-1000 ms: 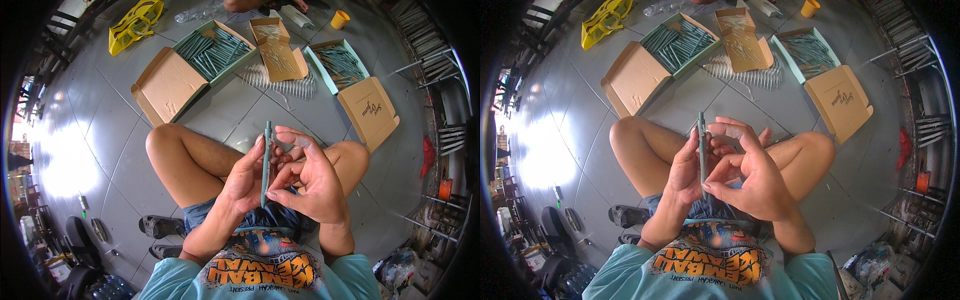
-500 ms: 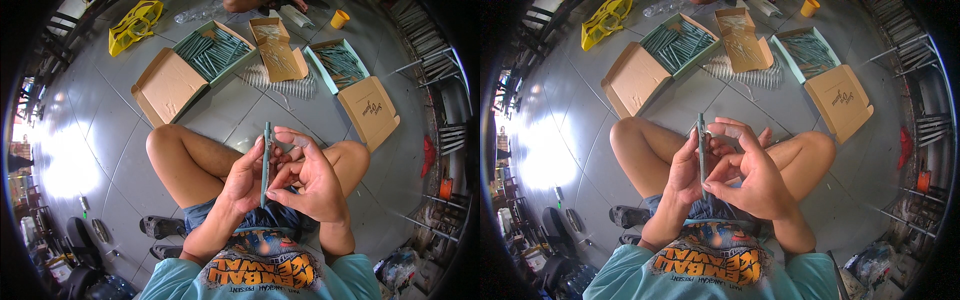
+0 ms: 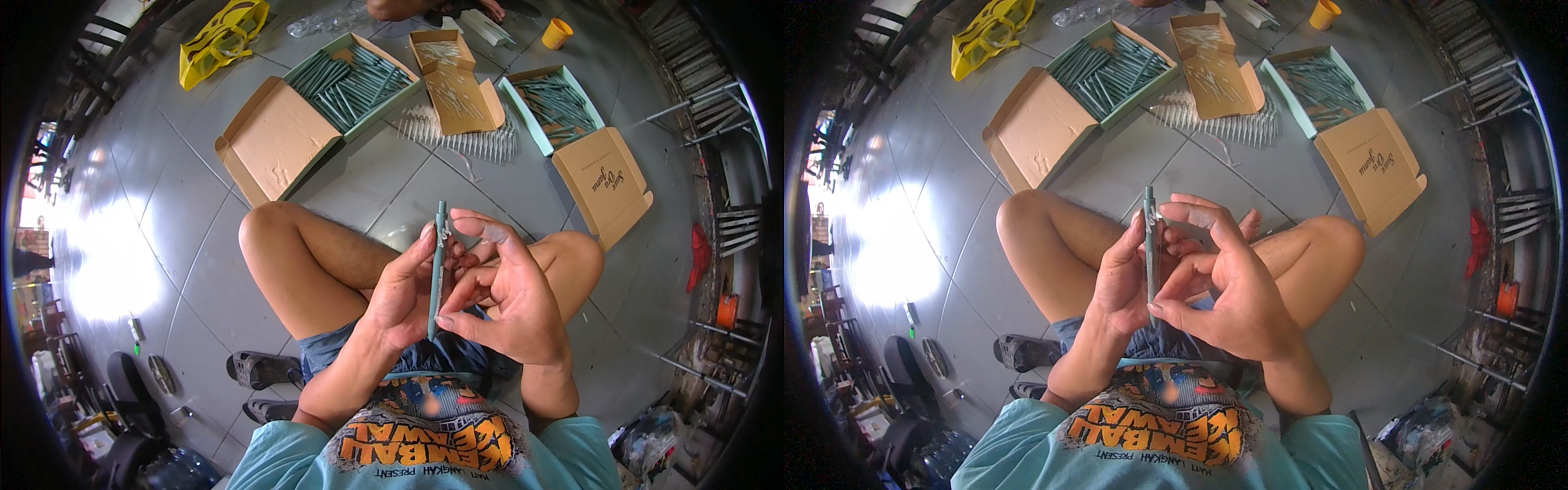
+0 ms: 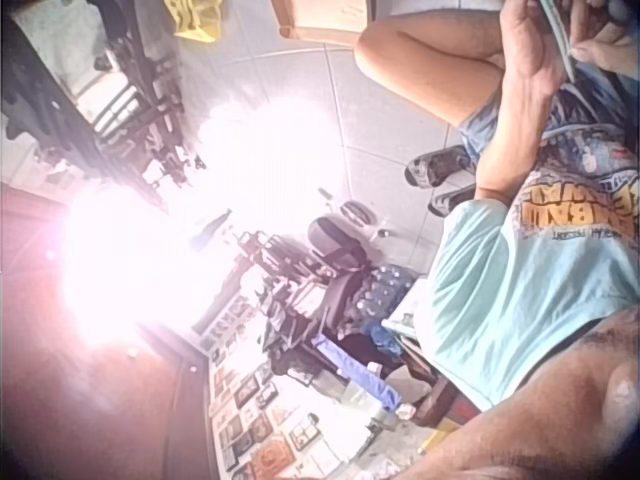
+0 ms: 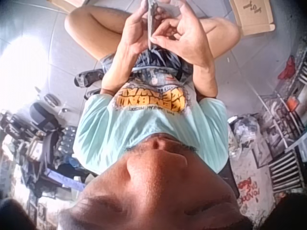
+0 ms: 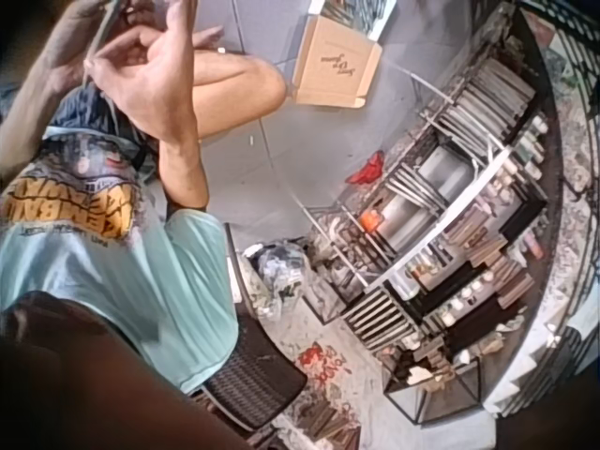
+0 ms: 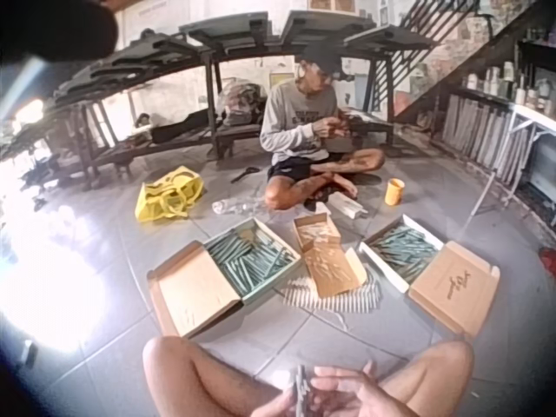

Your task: The person assembles markers by inserting a white internal component into a green plastic tube and then attaching a white cap.

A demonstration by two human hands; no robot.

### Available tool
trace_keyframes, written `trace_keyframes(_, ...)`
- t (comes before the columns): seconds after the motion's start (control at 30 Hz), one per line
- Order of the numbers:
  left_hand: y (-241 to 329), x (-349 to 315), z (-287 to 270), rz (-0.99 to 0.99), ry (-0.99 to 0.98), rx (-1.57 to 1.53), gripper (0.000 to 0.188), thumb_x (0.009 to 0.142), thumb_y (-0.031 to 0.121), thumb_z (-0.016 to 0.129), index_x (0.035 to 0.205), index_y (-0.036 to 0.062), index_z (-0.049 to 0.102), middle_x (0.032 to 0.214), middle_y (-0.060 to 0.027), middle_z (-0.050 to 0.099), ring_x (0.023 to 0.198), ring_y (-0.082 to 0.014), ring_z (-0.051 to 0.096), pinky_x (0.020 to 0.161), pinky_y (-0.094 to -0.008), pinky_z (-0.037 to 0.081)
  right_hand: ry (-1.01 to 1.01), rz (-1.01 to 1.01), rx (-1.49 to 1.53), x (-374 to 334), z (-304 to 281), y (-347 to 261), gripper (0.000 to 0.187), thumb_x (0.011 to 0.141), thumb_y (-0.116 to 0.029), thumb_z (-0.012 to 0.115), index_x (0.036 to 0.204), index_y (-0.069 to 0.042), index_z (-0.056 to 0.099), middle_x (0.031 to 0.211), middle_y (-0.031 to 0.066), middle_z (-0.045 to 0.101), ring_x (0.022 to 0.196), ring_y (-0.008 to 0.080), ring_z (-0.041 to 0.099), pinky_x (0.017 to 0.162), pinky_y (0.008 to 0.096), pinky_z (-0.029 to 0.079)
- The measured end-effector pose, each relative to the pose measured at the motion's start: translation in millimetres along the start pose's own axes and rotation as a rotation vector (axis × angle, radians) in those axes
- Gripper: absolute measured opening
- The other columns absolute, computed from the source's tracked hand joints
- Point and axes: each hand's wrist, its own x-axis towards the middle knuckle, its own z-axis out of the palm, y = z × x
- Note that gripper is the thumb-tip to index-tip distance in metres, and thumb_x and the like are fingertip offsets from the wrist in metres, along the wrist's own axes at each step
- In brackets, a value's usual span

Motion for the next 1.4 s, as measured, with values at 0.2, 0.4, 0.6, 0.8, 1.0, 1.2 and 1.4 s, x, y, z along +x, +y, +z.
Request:
trace_keyframes(0.2,-2,0,-4,-0.019,0.026,-0.047,0.042,0.096,0.047,0.062,0.106,0.0066,0.063,0.102,-0.0102,0.059,0.096,-0.0238,0.06,0.091,-0.0423,0.052,0.039,-0.027,0.027,1,3,1,0.077,0.081,0.011,0.071,0.146,0.002,0.029,0.141,0.0145,0.043,0.088,0.0149,0.068,0.084,0.0264,0.053)
trace_keyframes(0.4,-2,0,-5,-0.03,0.032,-0.058,0.041,0.095,0.046,0.063,0.106,0.0065,0.063,0.1,-0.0103,0.06,0.096,-0.0244,0.061,0.091,-0.0429,0.053,0.035,-0.043,-0.048,0,2,4,0.075,0.081,0.015,0.068,0.144,0.004,0.03,0.142,0.0151,0.043,0.089,0.016,0.069,0.076,0.0251,0.058)
trace_keyframes(0.6,-2,0,-3,-0.002,0.019,-0.021,0.046,0.098,0.052,0.055,0.099,0.007,0.066,0.099,-0.0068,0.061,0.101,-0.0234,0.058,0.095,-0.0466,0.05,0.048,-0.033,-0.053,-1,5,2,0.08,0.08,0.012,0.07,0.148,0.0,0.03,0.142,0.0136,0.044,0.093,0.014,0.068,0.093,0.0264,0.049)
trace_keyframes(0.8,-2,0,-2,-0.002,0.02,-0.031,0.044,0.097,0.049,0.058,0.1,0.0063,0.065,0.1,-0.0066,0.061,0.102,-0.0231,0.058,0.095,-0.0457,0.051,0.055,-0.008,-0.051,-2,5,1,0.08,0.079,0.013,0.071,0.147,0.0,0.031,0.142,0.0145,0.043,0.092,0.0143,0.068,0.085,0.0244,0.053)
trace_keyframes(1.0,-1,-1,-4,-0.017,0.009,-0.036,0.044,0.096,0.048,0.061,0.106,0.0049,0.062,0.103,-0.0106,0.059,0.099,-0.0252,0.06,0.093,-0.0422,0.053,0.063,-0.01,-0.064,-1,5,1,0.08,0.079,0.013,0.071,0.147,-0.001,0.032,0.142,0.0141,0.043,0.089,0.0142,0.068,0.079,0.0227,0.055)
trace_keyframes(1.2,-3,-1,0,-0.02,0.034,-0.048,0.046,0.097,0.049,0.06,0.104,0.0042,0.061,0.103,-0.0102,0.058,0.098,-0.0248,0.06,0.092,-0.0414,0.053,0.071,-0.002,-0.068,-2,5,0,0.08,0.078,0.013,0.071,0.146,-0.001,0.031,0.142,0.0134,0.044,0.086,0.0153,0.07,0.075,0.0222,0.056)
trace_keyframes(1.4,-3,0,-1,-0.014,0.012,-0.074,0.044,0.098,0.048,0.059,0.104,0.0045,0.061,0.101,-0.01,0.058,0.099,-0.0248,0.06,0.093,-0.0414,0.053,0.09,-0.001,-0.078,-1,7,-2,0.081,0.077,0.013,0.071,0.146,-0.001,0.031,0.142,0.0135,0.044,0.086,0.0163,0.071,0.074,0.0219,0.058)
